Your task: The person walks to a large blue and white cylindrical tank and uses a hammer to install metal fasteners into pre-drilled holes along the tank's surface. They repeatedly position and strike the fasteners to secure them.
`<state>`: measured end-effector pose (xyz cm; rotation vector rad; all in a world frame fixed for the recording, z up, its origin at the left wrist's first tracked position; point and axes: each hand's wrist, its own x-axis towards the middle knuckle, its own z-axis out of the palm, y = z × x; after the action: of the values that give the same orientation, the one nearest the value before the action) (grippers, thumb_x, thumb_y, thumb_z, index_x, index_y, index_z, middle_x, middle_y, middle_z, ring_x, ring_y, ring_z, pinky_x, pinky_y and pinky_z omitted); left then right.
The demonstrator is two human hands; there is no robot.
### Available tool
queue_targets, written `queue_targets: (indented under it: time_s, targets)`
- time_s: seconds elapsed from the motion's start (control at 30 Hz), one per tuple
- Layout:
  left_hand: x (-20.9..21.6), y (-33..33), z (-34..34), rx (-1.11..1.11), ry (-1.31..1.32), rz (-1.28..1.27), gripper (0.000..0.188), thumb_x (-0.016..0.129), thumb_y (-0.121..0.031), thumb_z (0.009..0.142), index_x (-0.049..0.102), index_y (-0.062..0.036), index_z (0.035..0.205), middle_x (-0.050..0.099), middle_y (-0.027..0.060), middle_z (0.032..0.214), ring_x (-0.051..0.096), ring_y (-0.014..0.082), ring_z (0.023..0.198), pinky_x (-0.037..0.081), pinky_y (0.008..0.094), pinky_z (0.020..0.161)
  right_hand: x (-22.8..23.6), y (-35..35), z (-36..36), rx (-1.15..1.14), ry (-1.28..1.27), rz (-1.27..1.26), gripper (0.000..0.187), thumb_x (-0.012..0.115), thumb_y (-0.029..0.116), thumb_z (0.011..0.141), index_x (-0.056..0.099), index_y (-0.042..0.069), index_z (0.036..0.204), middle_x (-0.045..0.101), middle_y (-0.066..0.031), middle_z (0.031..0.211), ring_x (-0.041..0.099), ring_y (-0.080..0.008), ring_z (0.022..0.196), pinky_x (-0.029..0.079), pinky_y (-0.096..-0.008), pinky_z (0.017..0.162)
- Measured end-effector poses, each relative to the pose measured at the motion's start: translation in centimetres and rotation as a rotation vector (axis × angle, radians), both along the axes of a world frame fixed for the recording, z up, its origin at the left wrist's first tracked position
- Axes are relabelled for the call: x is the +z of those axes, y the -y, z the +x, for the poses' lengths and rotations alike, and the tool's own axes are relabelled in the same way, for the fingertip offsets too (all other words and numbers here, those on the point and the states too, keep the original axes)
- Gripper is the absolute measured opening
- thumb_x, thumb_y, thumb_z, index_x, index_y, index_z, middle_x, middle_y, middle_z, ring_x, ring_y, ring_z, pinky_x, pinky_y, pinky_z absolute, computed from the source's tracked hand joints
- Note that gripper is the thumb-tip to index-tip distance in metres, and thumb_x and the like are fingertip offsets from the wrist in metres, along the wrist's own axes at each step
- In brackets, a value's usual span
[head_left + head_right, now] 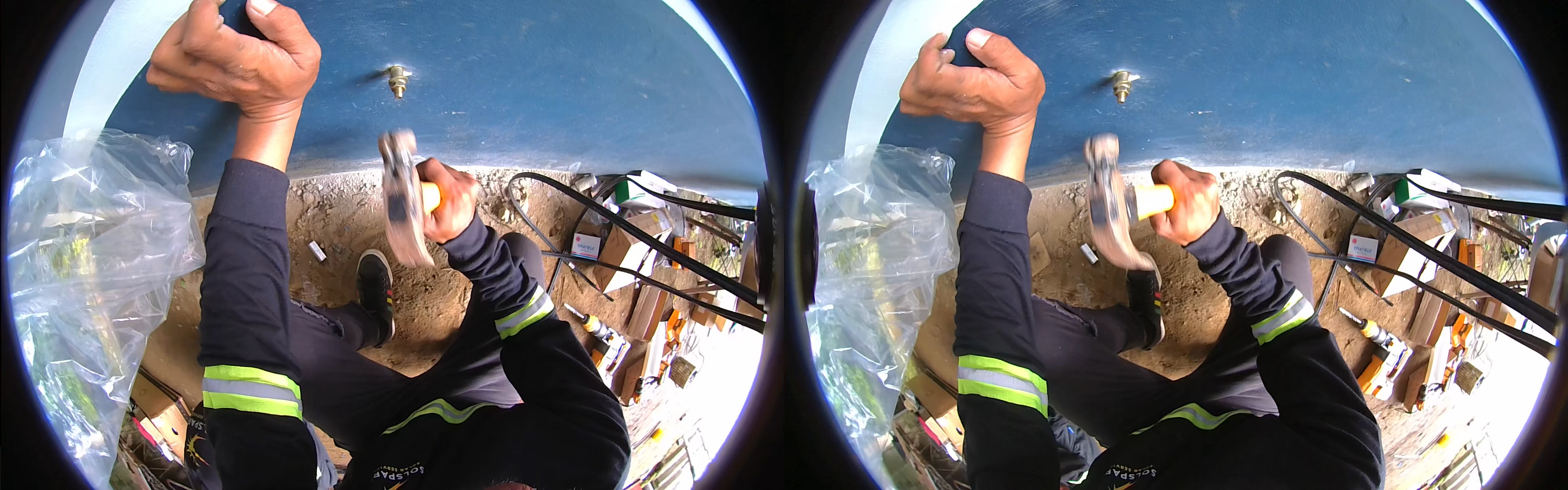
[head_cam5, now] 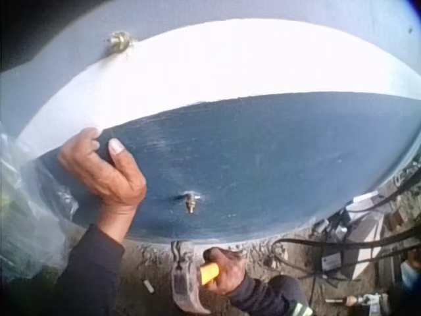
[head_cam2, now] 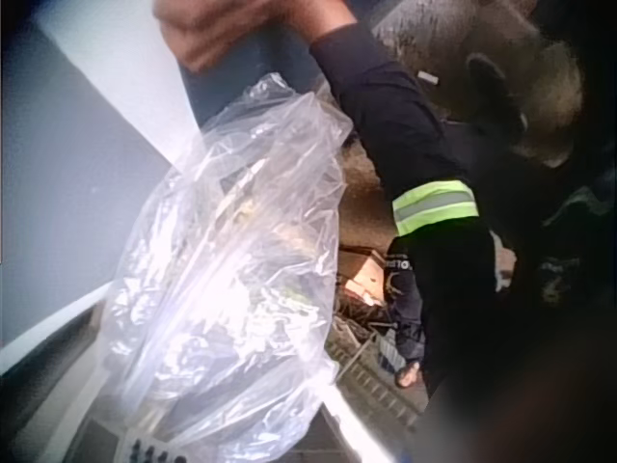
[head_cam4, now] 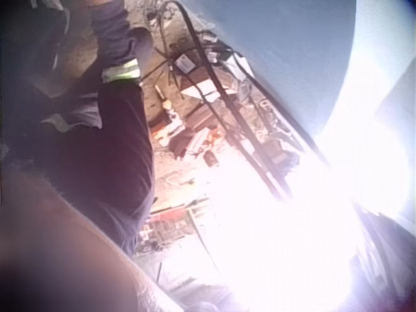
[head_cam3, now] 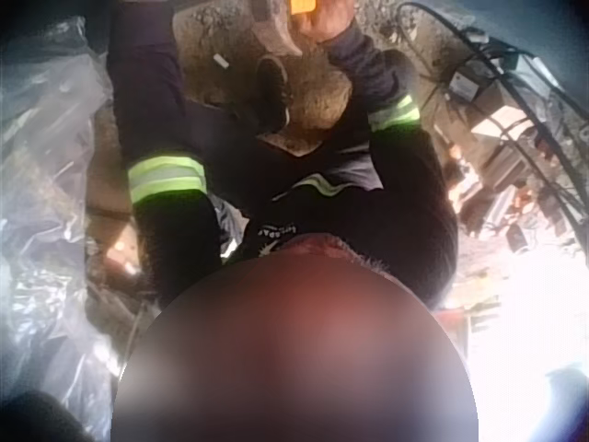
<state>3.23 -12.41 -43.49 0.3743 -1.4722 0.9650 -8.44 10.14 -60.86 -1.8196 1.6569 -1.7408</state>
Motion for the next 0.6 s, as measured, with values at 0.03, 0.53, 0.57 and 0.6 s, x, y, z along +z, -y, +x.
queue_targets:
  time_s: [0.03, 0.53, 0.57, 0.6]
  targets:
    - [0.0, 0.0, 0.0, -0.013, 0.004, -0.005, 0.029, 0.053, -0.035, 0.102, 0.053, -0.0065, 0.109, 0.045, 0.0059, 0.095, 0.041, 0.0215, 0.091, 0.03, 0.0396, 0.082, 0.2, -0.5, -0.1, 0.021, -0.019, -0.059, 0.022, 0.072, 0.016, 0.074, 0.058, 0.004, 0.086, 0.058, -0.0127, 0.066, 0.063, -0.0332, 0.057, 0.05, -0.0415, 0.053]
    - [0.3, 0.4, 0.7, 0.042, 0.06, -0.192, 0.027, 0.056, -0.026, 0.101, 0.06, -0.0059, 0.117, 0.053, 0.0093, 0.099, 0.046, 0.0244, 0.088, 0.034, 0.0428, 0.082, -1.4, -3.3, -1.8, -0.06, -0.149, 0.022, 0.024, 0.065, 0.003, 0.078, 0.07, 0.003, 0.101, 0.069, -0.0114, 0.08, 0.069, -0.021, 0.069, 0.053, -0.0295, 0.062]
    - [0.2, 0.4, 0.7, 0.048, 0.06, -0.154, 0.026, 0.057, -0.026, 0.1, 0.061, -0.0064, 0.116, 0.052, 0.0087, 0.097, 0.046, 0.024, 0.087, 0.034, 0.0425, 0.082, -0.8, -3.9, -2.1, -0.078, -0.139, 0.072, 0.023, 0.062, -0.001, 0.074, 0.07, 0.004, 0.096, 0.068, -0.0105, 0.074, 0.068, -0.0209, 0.066, 0.051, -0.0293, 0.06]
    - [0.1, 0.5, 0.6, 0.032, 0.041, -0.168, 0.025, 0.057, -0.026, 0.099, 0.062, -0.0072, 0.114, 0.051, 0.0079, 0.096, 0.046, 0.0237, 0.086, 0.034, 0.0422, 0.081, -0.7, -4.0, -2.3, 0.026, -0.044, 0.056, 0.019, 0.062, -0.001, 0.074, 0.068, 0.004, 0.091, 0.067, -0.0096, 0.07, 0.066, -0.0202, 0.061, 0.051, -0.0291, 0.06]
